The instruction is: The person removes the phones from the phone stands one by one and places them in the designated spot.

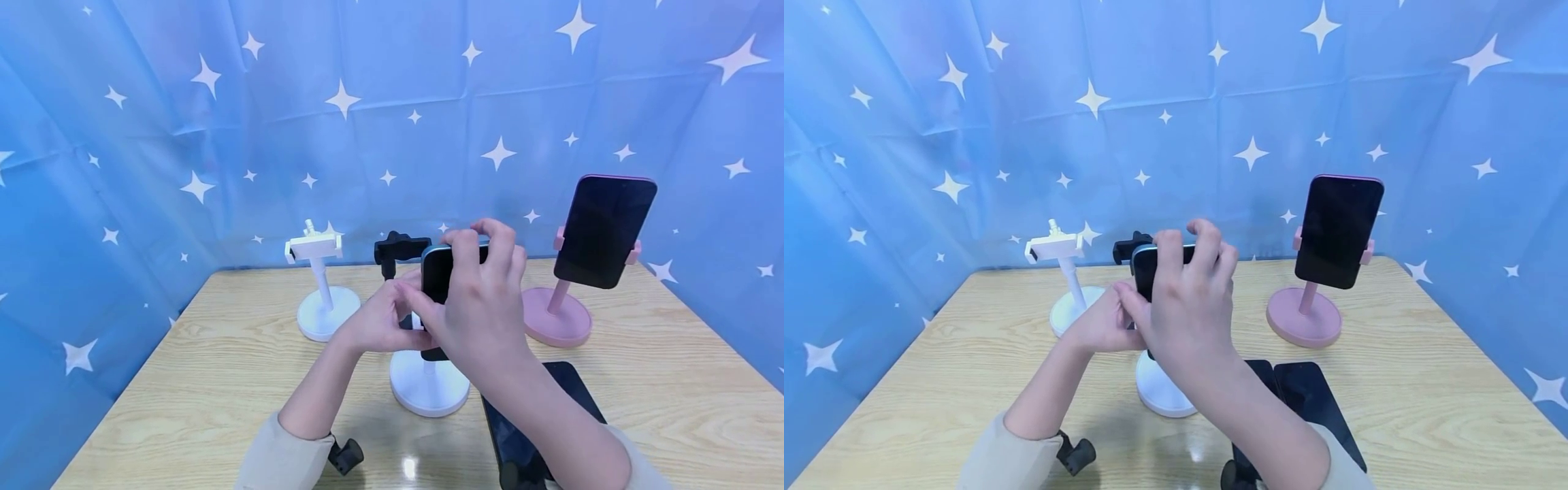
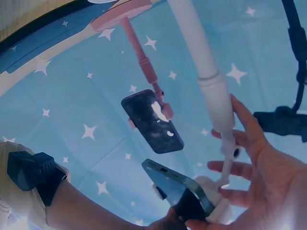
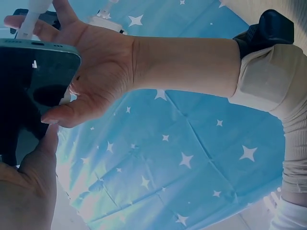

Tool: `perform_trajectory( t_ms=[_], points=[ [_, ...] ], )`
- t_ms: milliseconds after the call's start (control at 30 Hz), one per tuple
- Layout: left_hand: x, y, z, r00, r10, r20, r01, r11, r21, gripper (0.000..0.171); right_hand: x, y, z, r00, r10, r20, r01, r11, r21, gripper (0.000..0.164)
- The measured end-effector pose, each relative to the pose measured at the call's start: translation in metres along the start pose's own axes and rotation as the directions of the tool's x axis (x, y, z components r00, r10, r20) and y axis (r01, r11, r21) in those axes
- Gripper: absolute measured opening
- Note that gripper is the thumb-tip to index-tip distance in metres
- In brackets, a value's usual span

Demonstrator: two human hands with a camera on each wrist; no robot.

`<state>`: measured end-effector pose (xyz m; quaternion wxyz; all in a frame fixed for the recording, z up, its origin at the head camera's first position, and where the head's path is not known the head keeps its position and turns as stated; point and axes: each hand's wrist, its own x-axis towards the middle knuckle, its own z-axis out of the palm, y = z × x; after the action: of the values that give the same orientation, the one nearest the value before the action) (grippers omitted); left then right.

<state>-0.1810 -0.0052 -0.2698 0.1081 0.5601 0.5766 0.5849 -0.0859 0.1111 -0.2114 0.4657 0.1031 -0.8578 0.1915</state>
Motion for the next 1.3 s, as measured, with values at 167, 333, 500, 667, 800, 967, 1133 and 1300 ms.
perform_trajectory(
  t_ms=[167,333,500,667,800,967,1133,1300],
  points=[
    [0.0,-0.001,-0.003,1.0,-0.011,0.015,0.011,1.0,0.019,0.036,0.001,-0.001,0.0,1.0,0.026,0.005,-0.026,1.0,-0.003,0.054],
    [0.0,-0.003,-0.006,1.0,0.003,0.029,-0.004,1.0,0.029,0.033,0.002,-0.002,0.0,0.999,0.04,0.011,-0.04,0.999,0.001,0.051],
    [0.002,-0.003,-0.007,0.998,0.022,0.05,-0.024,0.999,0.039,0.028,0.002,0.0,0.001,1.0,0.03,-0.005,-0.03,0.999,0.022,0.049],
    [0.004,-0.002,-0.01,0.996,0.029,0.08,-0.033,0.998,0.056,0.028,0.003,0.001,0.002,1.0,0.015,-0.01,-0.015,0.999,0.037,0.049],
    [0.005,-0.001,-0.012,0.995,0.019,0.099,-0.026,0.997,0.074,0.03,0.005,0.002,0.003,1.0,0.0,-0.016,0.001,0.999,0.043,0.048],
    [0.005,-0.002,-0.012,0.993,0.033,0.116,-0.04,0.997,0.059,0.032,0.005,0.002,0.003,1.0,0.008,-0.004,-0.008,0.999,0.04,0.048],
    [0.006,-0.002,-0.013,0.99,0.039,0.132,-0.048,0.997,0.064,0.034,0.005,0.002,0.003,1.0,0.017,0.012,-0.017,0.999,0.035,0.047],
    [0.007,-0.003,-0.015,0.988,0.048,0.146,-0.064,0.992,0.11,0.033,0.006,0.002,0.004,1.0,0.019,0.016,-0.02,0.999,0.041,0.048]
  ],
)
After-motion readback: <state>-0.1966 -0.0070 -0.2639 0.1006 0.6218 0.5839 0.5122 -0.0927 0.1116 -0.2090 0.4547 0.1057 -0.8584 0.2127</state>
